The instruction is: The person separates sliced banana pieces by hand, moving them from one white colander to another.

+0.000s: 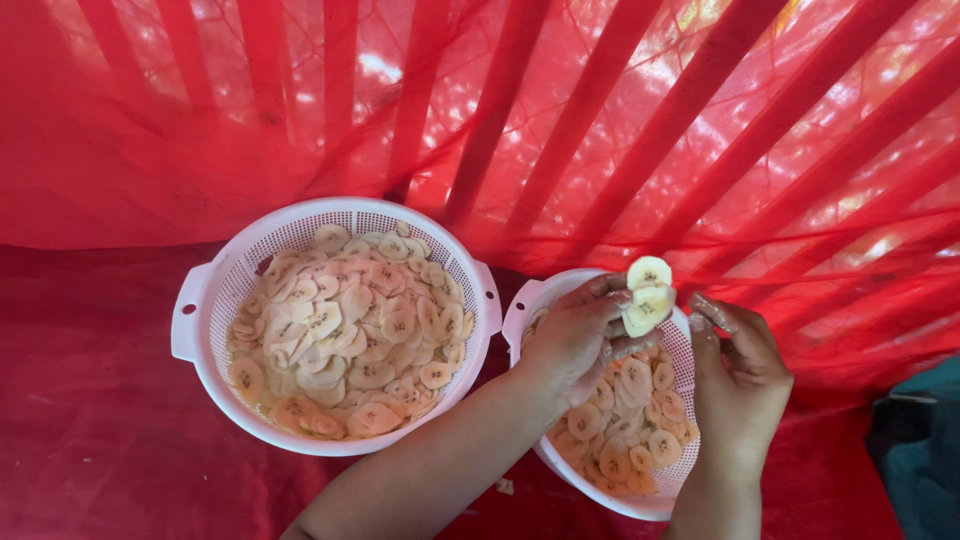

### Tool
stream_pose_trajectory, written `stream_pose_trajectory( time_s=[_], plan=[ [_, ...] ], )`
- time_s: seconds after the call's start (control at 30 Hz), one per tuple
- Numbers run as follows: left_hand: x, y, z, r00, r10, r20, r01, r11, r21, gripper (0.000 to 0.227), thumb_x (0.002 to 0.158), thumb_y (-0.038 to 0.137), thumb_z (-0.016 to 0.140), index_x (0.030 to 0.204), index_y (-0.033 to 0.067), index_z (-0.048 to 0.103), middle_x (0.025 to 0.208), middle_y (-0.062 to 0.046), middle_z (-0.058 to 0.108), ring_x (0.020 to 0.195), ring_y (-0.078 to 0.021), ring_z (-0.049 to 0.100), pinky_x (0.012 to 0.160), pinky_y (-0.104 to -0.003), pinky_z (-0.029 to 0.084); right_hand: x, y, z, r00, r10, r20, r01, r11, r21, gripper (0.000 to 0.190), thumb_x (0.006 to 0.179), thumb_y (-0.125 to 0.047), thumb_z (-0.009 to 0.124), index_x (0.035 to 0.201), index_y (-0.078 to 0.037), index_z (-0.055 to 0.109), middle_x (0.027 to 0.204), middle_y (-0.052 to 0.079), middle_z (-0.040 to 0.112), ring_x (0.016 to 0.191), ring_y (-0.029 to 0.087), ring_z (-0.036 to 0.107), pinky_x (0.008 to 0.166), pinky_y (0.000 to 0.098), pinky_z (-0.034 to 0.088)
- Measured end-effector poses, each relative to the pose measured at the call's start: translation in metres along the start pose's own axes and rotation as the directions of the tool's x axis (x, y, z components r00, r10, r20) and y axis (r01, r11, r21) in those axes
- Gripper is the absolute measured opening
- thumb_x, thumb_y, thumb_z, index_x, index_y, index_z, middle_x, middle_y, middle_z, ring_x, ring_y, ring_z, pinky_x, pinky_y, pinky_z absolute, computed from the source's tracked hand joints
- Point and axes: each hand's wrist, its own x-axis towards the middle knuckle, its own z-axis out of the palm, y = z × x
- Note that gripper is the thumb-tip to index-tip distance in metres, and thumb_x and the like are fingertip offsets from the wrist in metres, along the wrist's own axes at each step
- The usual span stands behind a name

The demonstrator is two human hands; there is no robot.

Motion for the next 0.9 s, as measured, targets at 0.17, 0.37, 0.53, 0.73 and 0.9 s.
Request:
stream_pose_trajectory(
  time_s=[0.17, 0.37, 0.53, 0.73, 0.9],
  plan=[
    [-0.004, -0.006, 0.001, 0.999, -0.032, 0.008, 0.032, 0.999, 0.022, 0.028, 0.107, 0.014, 0.051, 0.131, 0.0022, 0.057, 0.115, -0.010, 0.069, 0.104, -0.0182, 0.067, 0.089, -0.035, 0.056, -0.003, -0.012, 0.003, 0.962, -0.217, 0.164, 0.241, 0.960, -0.146, 0.038, 0.086, 0.003, 0.078, 0.123, -0.006, 0.071, 0.123, 0.009, 0.066, 0.109, 0.017, 0.066, 0.084, 0.0270, 0.054],
    [-0.006, -0.003, -0.005, 0.999, 0.031, 0.024, -0.034, 0.993, 0.111, 0.032, 0.105, 0.009, 0.052, 0.135, 0.0000, 0.055, 0.113, -0.009, 0.068, 0.103, -0.0161, 0.067, 0.087, -0.033, 0.056, -0.005, -0.032, 0.010, 0.941, -0.236, 0.243, 0.306, 0.899, -0.314, 0.042, 0.083, 0.002, 0.079, 0.124, -0.006, 0.072, 0.121, 0.011, 0.067, 0.107, 0.022, 0.071, 0.088, 0.0325, 0.058],
    [-0.008, -0.002, -0.004, 0.997, 0.061, 0.051, -0.068, 0.985, 0.157, 0.034, 0.104, 0.006, 0.052, 0.137, -0.0032, 0.053, 0.117, -0.013, 0.067, 0.105, -0.0187, 0.068, 0.095, -0.034, 0.059, -0.008, -0.035, 0.007, 0.944, -0.247, 0.219, 0.305, 0.906, -0.292, 0.035, 0.091, 0.005, 0.072, 0.125, -0.005, 0.071, 0.120, 0.012, 0.071, 0.106, 0.021, 0.073, 0.088, 0.0307, 0.061],
    [-0.006, -0.006, -0.002, 0.998, 0.040, 0.058, -0.051, 0.979, 0.198, 0.039, 0.101, 0.000, 0.055, 0.140, -0.0055, 0.051, 0.121, -0.014, 0.067, 0.108, -0.0203, 0.068, 0.094, -0.035, 0.060, -0.008, -0.011, 0.001, 0.985, -0.164, 0.052, 0.172, 0.959, -0.225, 0.023, 0.101, 0.006, 0.068, 0.122, 0.000, 0.072, 0.109, 0.010, 0.075, 0.100, 0.014, 0.071, 0.090, 0.0250, 0.056],
    [-0.002, -0.006, -0.007, 0.996, 0.038, 0.076, -0.056, 0.967, 0.249, 0.040, 0.099, -0.005, 0.052, 0.139, -0.0079, 0.052, 0.121, -0.018, 0.068, 0.103, -0.0267, 0.071, 0.090, -0.036, 0.062, -0.006, 0.011, -0.008, 0.974, -0.094, -0.204, 0.107, 0.993, 0.055, 0.015, 0.112, 0.007, 0.065, 0.127, 0.006, 0.068, 0.119, 0.010, 0.073, 0.108, 0.013, 0.068, 0.098, 0.0251, 0.057]
  ],
)
